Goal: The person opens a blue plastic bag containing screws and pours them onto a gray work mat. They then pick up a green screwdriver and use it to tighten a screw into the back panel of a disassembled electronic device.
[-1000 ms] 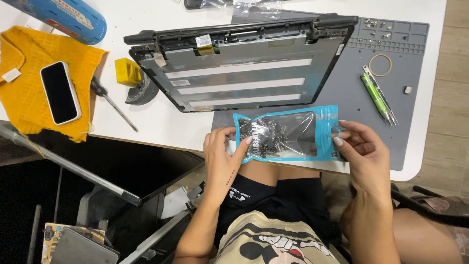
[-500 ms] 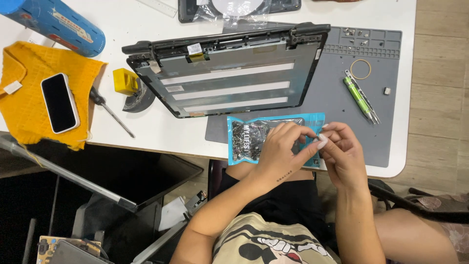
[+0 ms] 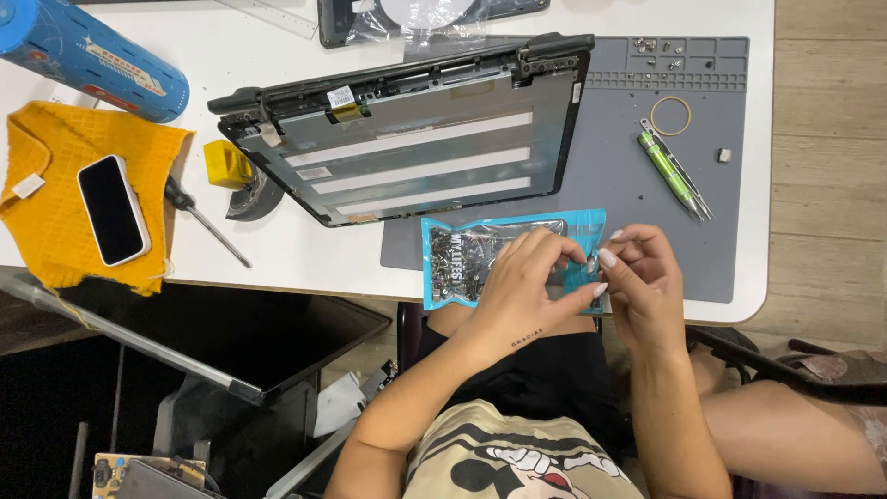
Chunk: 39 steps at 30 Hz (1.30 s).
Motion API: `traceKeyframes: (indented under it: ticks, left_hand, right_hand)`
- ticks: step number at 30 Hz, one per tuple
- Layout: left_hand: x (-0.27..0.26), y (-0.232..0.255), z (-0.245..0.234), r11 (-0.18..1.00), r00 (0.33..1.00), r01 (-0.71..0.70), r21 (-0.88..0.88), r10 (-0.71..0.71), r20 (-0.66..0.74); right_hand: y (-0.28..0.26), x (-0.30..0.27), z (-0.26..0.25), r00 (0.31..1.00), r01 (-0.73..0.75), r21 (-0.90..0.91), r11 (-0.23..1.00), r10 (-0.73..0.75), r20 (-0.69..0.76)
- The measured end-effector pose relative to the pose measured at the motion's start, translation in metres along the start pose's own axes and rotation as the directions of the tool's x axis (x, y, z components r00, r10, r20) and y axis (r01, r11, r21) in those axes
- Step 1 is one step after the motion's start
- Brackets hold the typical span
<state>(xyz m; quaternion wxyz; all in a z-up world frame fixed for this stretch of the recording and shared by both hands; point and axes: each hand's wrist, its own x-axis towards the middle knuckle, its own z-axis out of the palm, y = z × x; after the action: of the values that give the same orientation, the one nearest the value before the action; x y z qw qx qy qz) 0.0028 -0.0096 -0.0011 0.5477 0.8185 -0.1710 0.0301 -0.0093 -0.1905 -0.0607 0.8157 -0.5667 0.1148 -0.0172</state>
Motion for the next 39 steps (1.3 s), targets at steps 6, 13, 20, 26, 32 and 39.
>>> traceKeyframes:
  ticks: [6, 13, 20, 26, 32, 39]
  left_hand:
    - [0.001, -0.004, -0.004, 0.999, 0.998, -0.013, 0.035, 0.011, 0.055]
    - [0.007, -0.01, 0.015, 0.998, 1.0, 0.013, 0.059, -0.013, 0.009]
    - [0.013, -0.017, 0.027, 0.995, 0.996, 0.083, -0.049, -0.085, -0.035]
    - [0.013, -0.017, 0.029, 0.975, 0.988, 0.142, -0.169, -0.151, -0.038]
    - [0.015, -0.015, 0.02, 0.862, 0.944, 0.324, -0.39, -0.32, 0.077]
    - [0.005, -0.006, 0.004, 0.717, 0.879, 0.47, -0.514, -0.432, 0.201]
  right_hand:
    - [-0.002, -0.001, -0.013, 0.985, -0.171, 0.085, 0.982, 0.169, 0.03]
    - [-0.005, -0.001, -0.015, 0.991, -0.136, -0.018, 0.99, 0.137, 0.01]
    - [-0.013, -0.005, -0.009, 0.995, -0.095, -0.013, 0.995, 0.096, 0.014]
    - [-0.009, -0.006, -0.01, 0.997, -0.071, 0.0, 0.997, 0.071, 0.006]
    - [-0.006, -0.008, -0.007, 0.996, -0.089, 0.058, 0.994, 0.088, 0.016]
    - [-0.006, -0.013, 0.002, 0.973, -0.231, 0.305, 0.924, 0.208, 0.104]
